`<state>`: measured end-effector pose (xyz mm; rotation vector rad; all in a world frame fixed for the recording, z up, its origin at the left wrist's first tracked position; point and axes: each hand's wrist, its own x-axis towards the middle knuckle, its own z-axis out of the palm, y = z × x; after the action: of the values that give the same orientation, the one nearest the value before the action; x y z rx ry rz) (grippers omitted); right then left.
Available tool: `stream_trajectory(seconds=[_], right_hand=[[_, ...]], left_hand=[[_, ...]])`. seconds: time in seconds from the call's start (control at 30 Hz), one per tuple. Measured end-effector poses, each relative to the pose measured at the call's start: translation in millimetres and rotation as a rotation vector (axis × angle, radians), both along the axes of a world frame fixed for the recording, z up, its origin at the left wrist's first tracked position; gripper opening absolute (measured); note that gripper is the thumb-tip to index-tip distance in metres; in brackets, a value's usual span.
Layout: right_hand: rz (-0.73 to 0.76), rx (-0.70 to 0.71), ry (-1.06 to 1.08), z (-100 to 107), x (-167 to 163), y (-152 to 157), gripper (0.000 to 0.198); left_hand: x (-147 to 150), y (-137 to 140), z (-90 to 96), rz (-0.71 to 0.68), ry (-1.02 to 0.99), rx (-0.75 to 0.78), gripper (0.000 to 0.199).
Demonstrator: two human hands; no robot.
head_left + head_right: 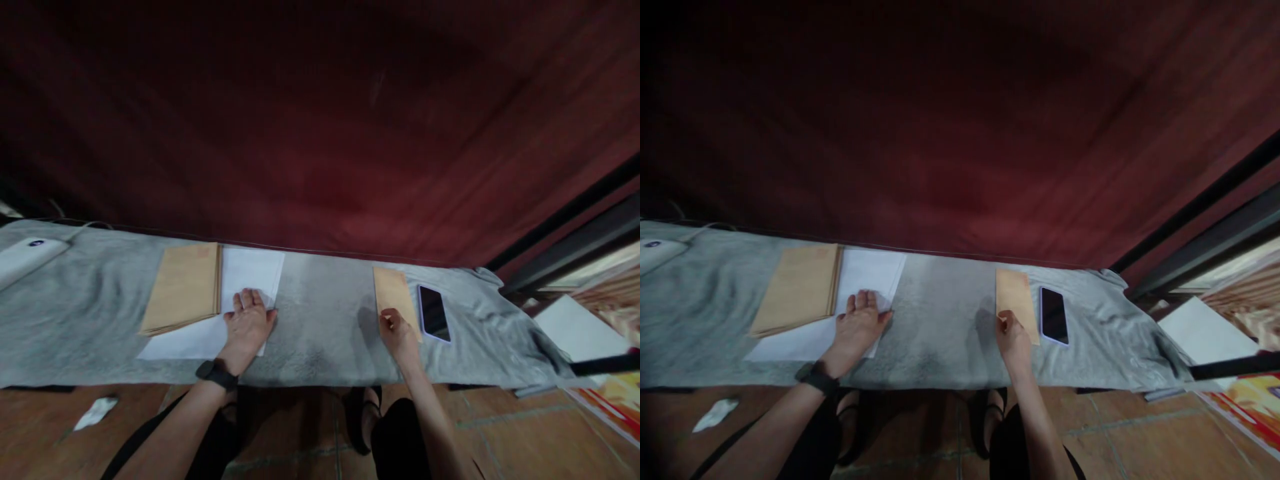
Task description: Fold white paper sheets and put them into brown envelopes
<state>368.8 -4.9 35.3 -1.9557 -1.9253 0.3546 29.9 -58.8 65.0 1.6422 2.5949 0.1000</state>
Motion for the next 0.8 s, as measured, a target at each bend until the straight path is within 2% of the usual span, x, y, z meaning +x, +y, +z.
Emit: stream_trajectory(seconds=[0.2, 0.43, 0.53, 0.63, 0.8], right_hand=[[0.252, 0.068, 0.003, -7.9, -58.2, -0.2, 0.024], [0.323, 0.024, 0.006, -7.8, -95.1, -2.6, 0.022], [0.346, 0.012, 0.128, -10.1, -109.2, -4.1, 0.023], [0.391, -0.020, 0.338, -13.5, -124.4, -6.1, 0.024], [0.401, -0.217, 0.652, -20.0, -151.1, -11.0, 0.022]], left_hand=[[-11.5, -6.4, -0.7, 0.022, 0.033, -0.112, 0.067], [-11.5, -4.9, 5.5, 0.032, 0.030, -0.159, 0.065], [-19.1, -5.5, 5.4, 0.010, -0.043, -0.194, 0.076], [-28.5, -7.9, 3.0, -0.015, -0.140, -0.252, 0.090], [-33.9, -12.6, 2.3, -0.014, -0.169, -0.260, 0.095]])
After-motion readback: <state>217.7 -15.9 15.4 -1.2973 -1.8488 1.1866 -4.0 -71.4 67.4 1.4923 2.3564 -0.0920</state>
